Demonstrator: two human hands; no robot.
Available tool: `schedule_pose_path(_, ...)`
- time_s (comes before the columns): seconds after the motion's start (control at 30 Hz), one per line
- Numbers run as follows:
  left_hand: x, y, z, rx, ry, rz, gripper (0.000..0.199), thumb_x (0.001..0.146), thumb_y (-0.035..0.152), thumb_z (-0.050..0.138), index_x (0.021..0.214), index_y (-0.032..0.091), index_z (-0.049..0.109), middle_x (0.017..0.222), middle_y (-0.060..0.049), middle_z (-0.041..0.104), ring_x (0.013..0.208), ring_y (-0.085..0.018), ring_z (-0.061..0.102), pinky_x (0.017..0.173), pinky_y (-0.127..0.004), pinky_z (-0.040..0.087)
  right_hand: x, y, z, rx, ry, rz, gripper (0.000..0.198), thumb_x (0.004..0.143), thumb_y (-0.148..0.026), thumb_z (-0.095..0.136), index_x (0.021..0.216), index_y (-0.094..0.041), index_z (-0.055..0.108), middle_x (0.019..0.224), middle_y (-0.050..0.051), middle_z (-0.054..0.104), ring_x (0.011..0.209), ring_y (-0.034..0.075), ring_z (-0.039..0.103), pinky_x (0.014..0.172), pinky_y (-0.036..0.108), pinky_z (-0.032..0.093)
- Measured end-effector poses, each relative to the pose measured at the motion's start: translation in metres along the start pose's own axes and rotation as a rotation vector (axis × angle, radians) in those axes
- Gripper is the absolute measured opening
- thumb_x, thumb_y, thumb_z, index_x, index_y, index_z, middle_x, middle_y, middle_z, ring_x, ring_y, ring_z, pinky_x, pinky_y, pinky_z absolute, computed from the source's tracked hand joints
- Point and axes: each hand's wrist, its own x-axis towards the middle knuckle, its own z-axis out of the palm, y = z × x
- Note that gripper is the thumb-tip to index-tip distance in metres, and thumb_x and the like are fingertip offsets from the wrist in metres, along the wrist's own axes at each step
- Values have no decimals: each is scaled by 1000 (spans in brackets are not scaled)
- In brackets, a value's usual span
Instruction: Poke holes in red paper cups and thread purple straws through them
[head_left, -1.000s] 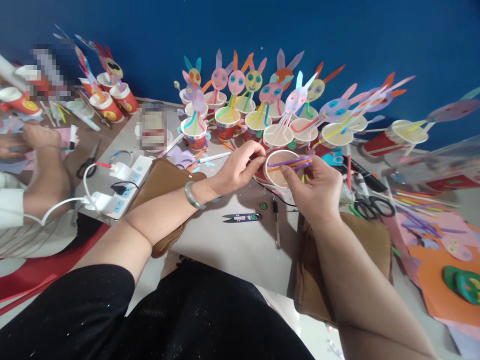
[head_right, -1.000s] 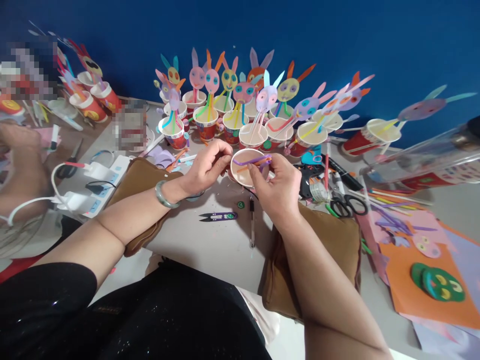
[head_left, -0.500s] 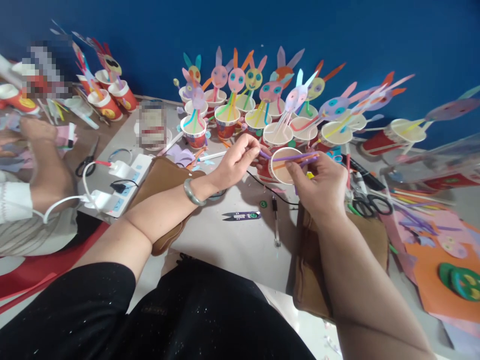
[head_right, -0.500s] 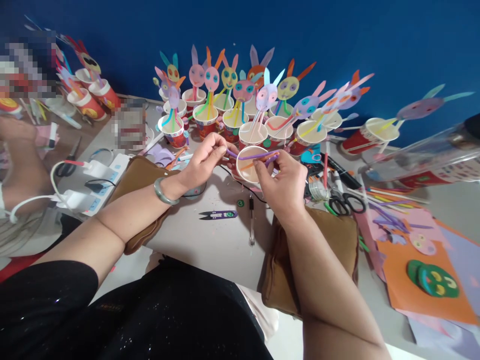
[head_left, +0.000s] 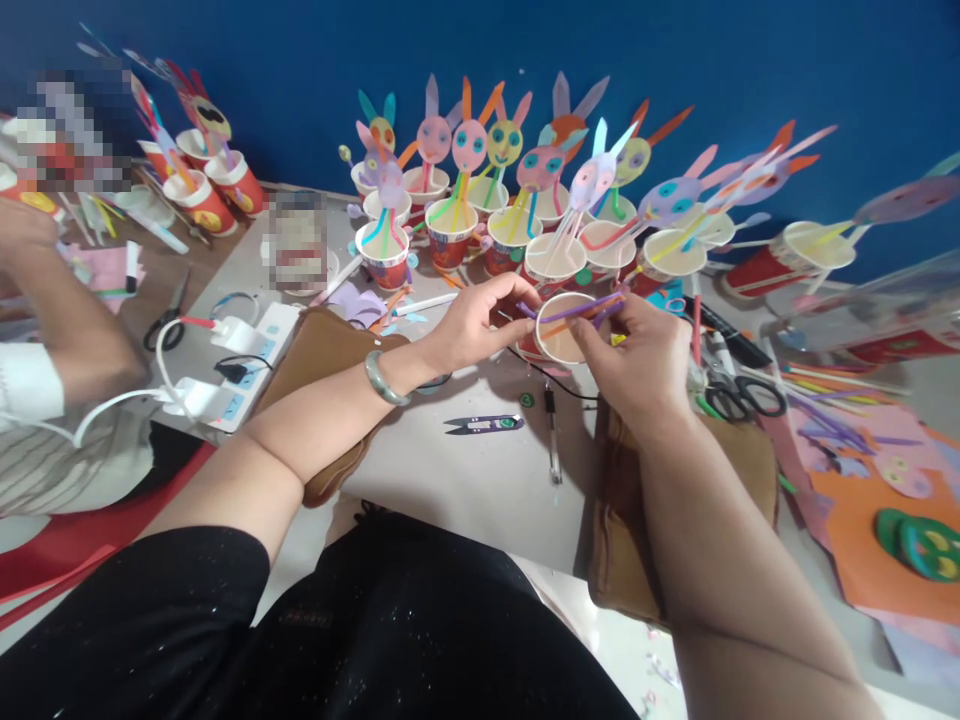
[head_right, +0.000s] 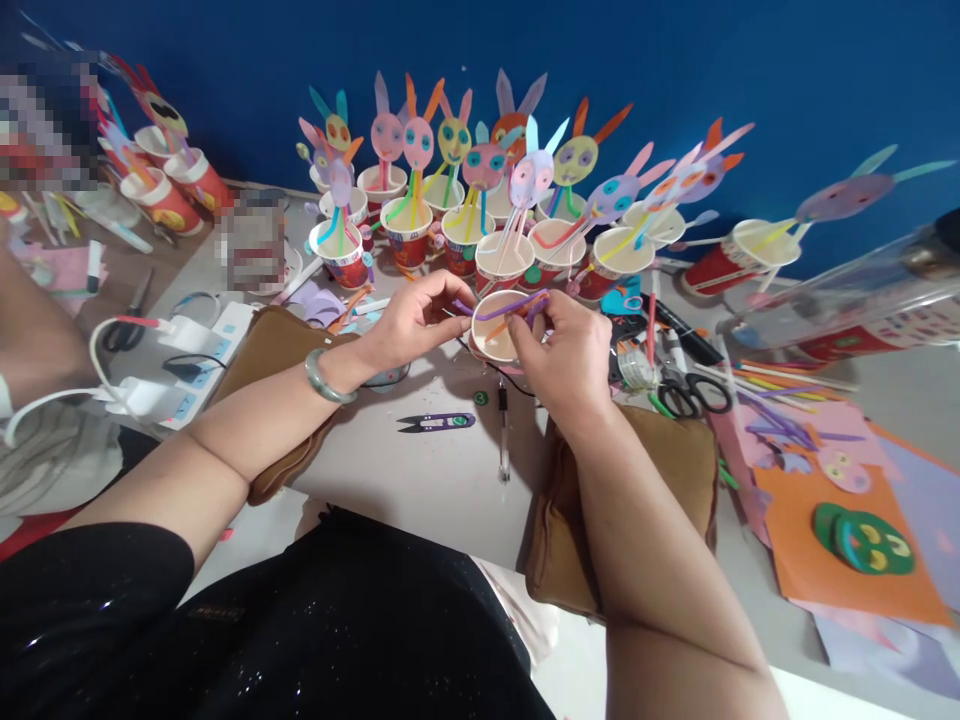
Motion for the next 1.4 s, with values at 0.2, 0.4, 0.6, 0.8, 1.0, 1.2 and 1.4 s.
schedule_pose_path(0.2,3,0,-6,51,-13,17,48,91,65,69,101,18,67,99,-7,73,95,-18,71,85,-32,57,-4,-8,-8,-17,7,-11,23,86,-32,70,71,-25,54,63,-1,54,60,17,48,61,34,40)
schedule_pose_path(0.4,-2,-1,-3,62,-256,11,87,67,55,92,140,23,58,142,-12,65,131,-29,64,109,-43,54,-11,-28,-17,-84,10,-163,37,89,-32,67,65,-26,39,60,-1,49,60,17,50,62,34,41)
schedule_pose_path(0.6,-8,-5,9,146,-248,-100,86,67,47,93,142,21,60,140,-12,70,133,-32,64,117,-48,50,-14,-39,-25,-184,-74,-291,41,92,-29,61,67,-27,29,66,3,55,72,22,59,65,35,41)
schedule_pose_path(0.8,-8,-7,7,83,-238,-14,83,70,51,91,142,22,59,138,-11,68,130,-31,65,113,-49,50,-17,-39,-31,-215,-92,-325,28,98,-31,58,73,-26,49,89,8,73,86,26,68,73,38,49)
schedule_pose_path(1.0,-9,-8,8,65,-216,1,78,67,48,92,134,21,62,131,-10,71,121,-29,68,106,-45,53,-17,-40,-32,-151,-143,-330,24,97,-27,60,74,-26,52,105,11,79,94,28,73,77,40,52)
schedule_pose_path(1.2,-8,-1,7,51,-191,-39,71,66,42,92,127,20,65,125,-9,74,114,-27,70,100,-41,56,-13,-37,-27,-111,-145,-318,31,96,-26,61,68,-27,46,93,8,75,91,26,70,75,38,52)
schedule_pose_path(1.4,-9,2,9,72,-179,-103,66,65,39,92,122,20,67,121,-8,75,110,-25,71,95,-37,55,-10,-31,-21,-65,-172,-285,36,94,-31,63,65,-26,43,71,4,61,69,21,57,66,36,42)
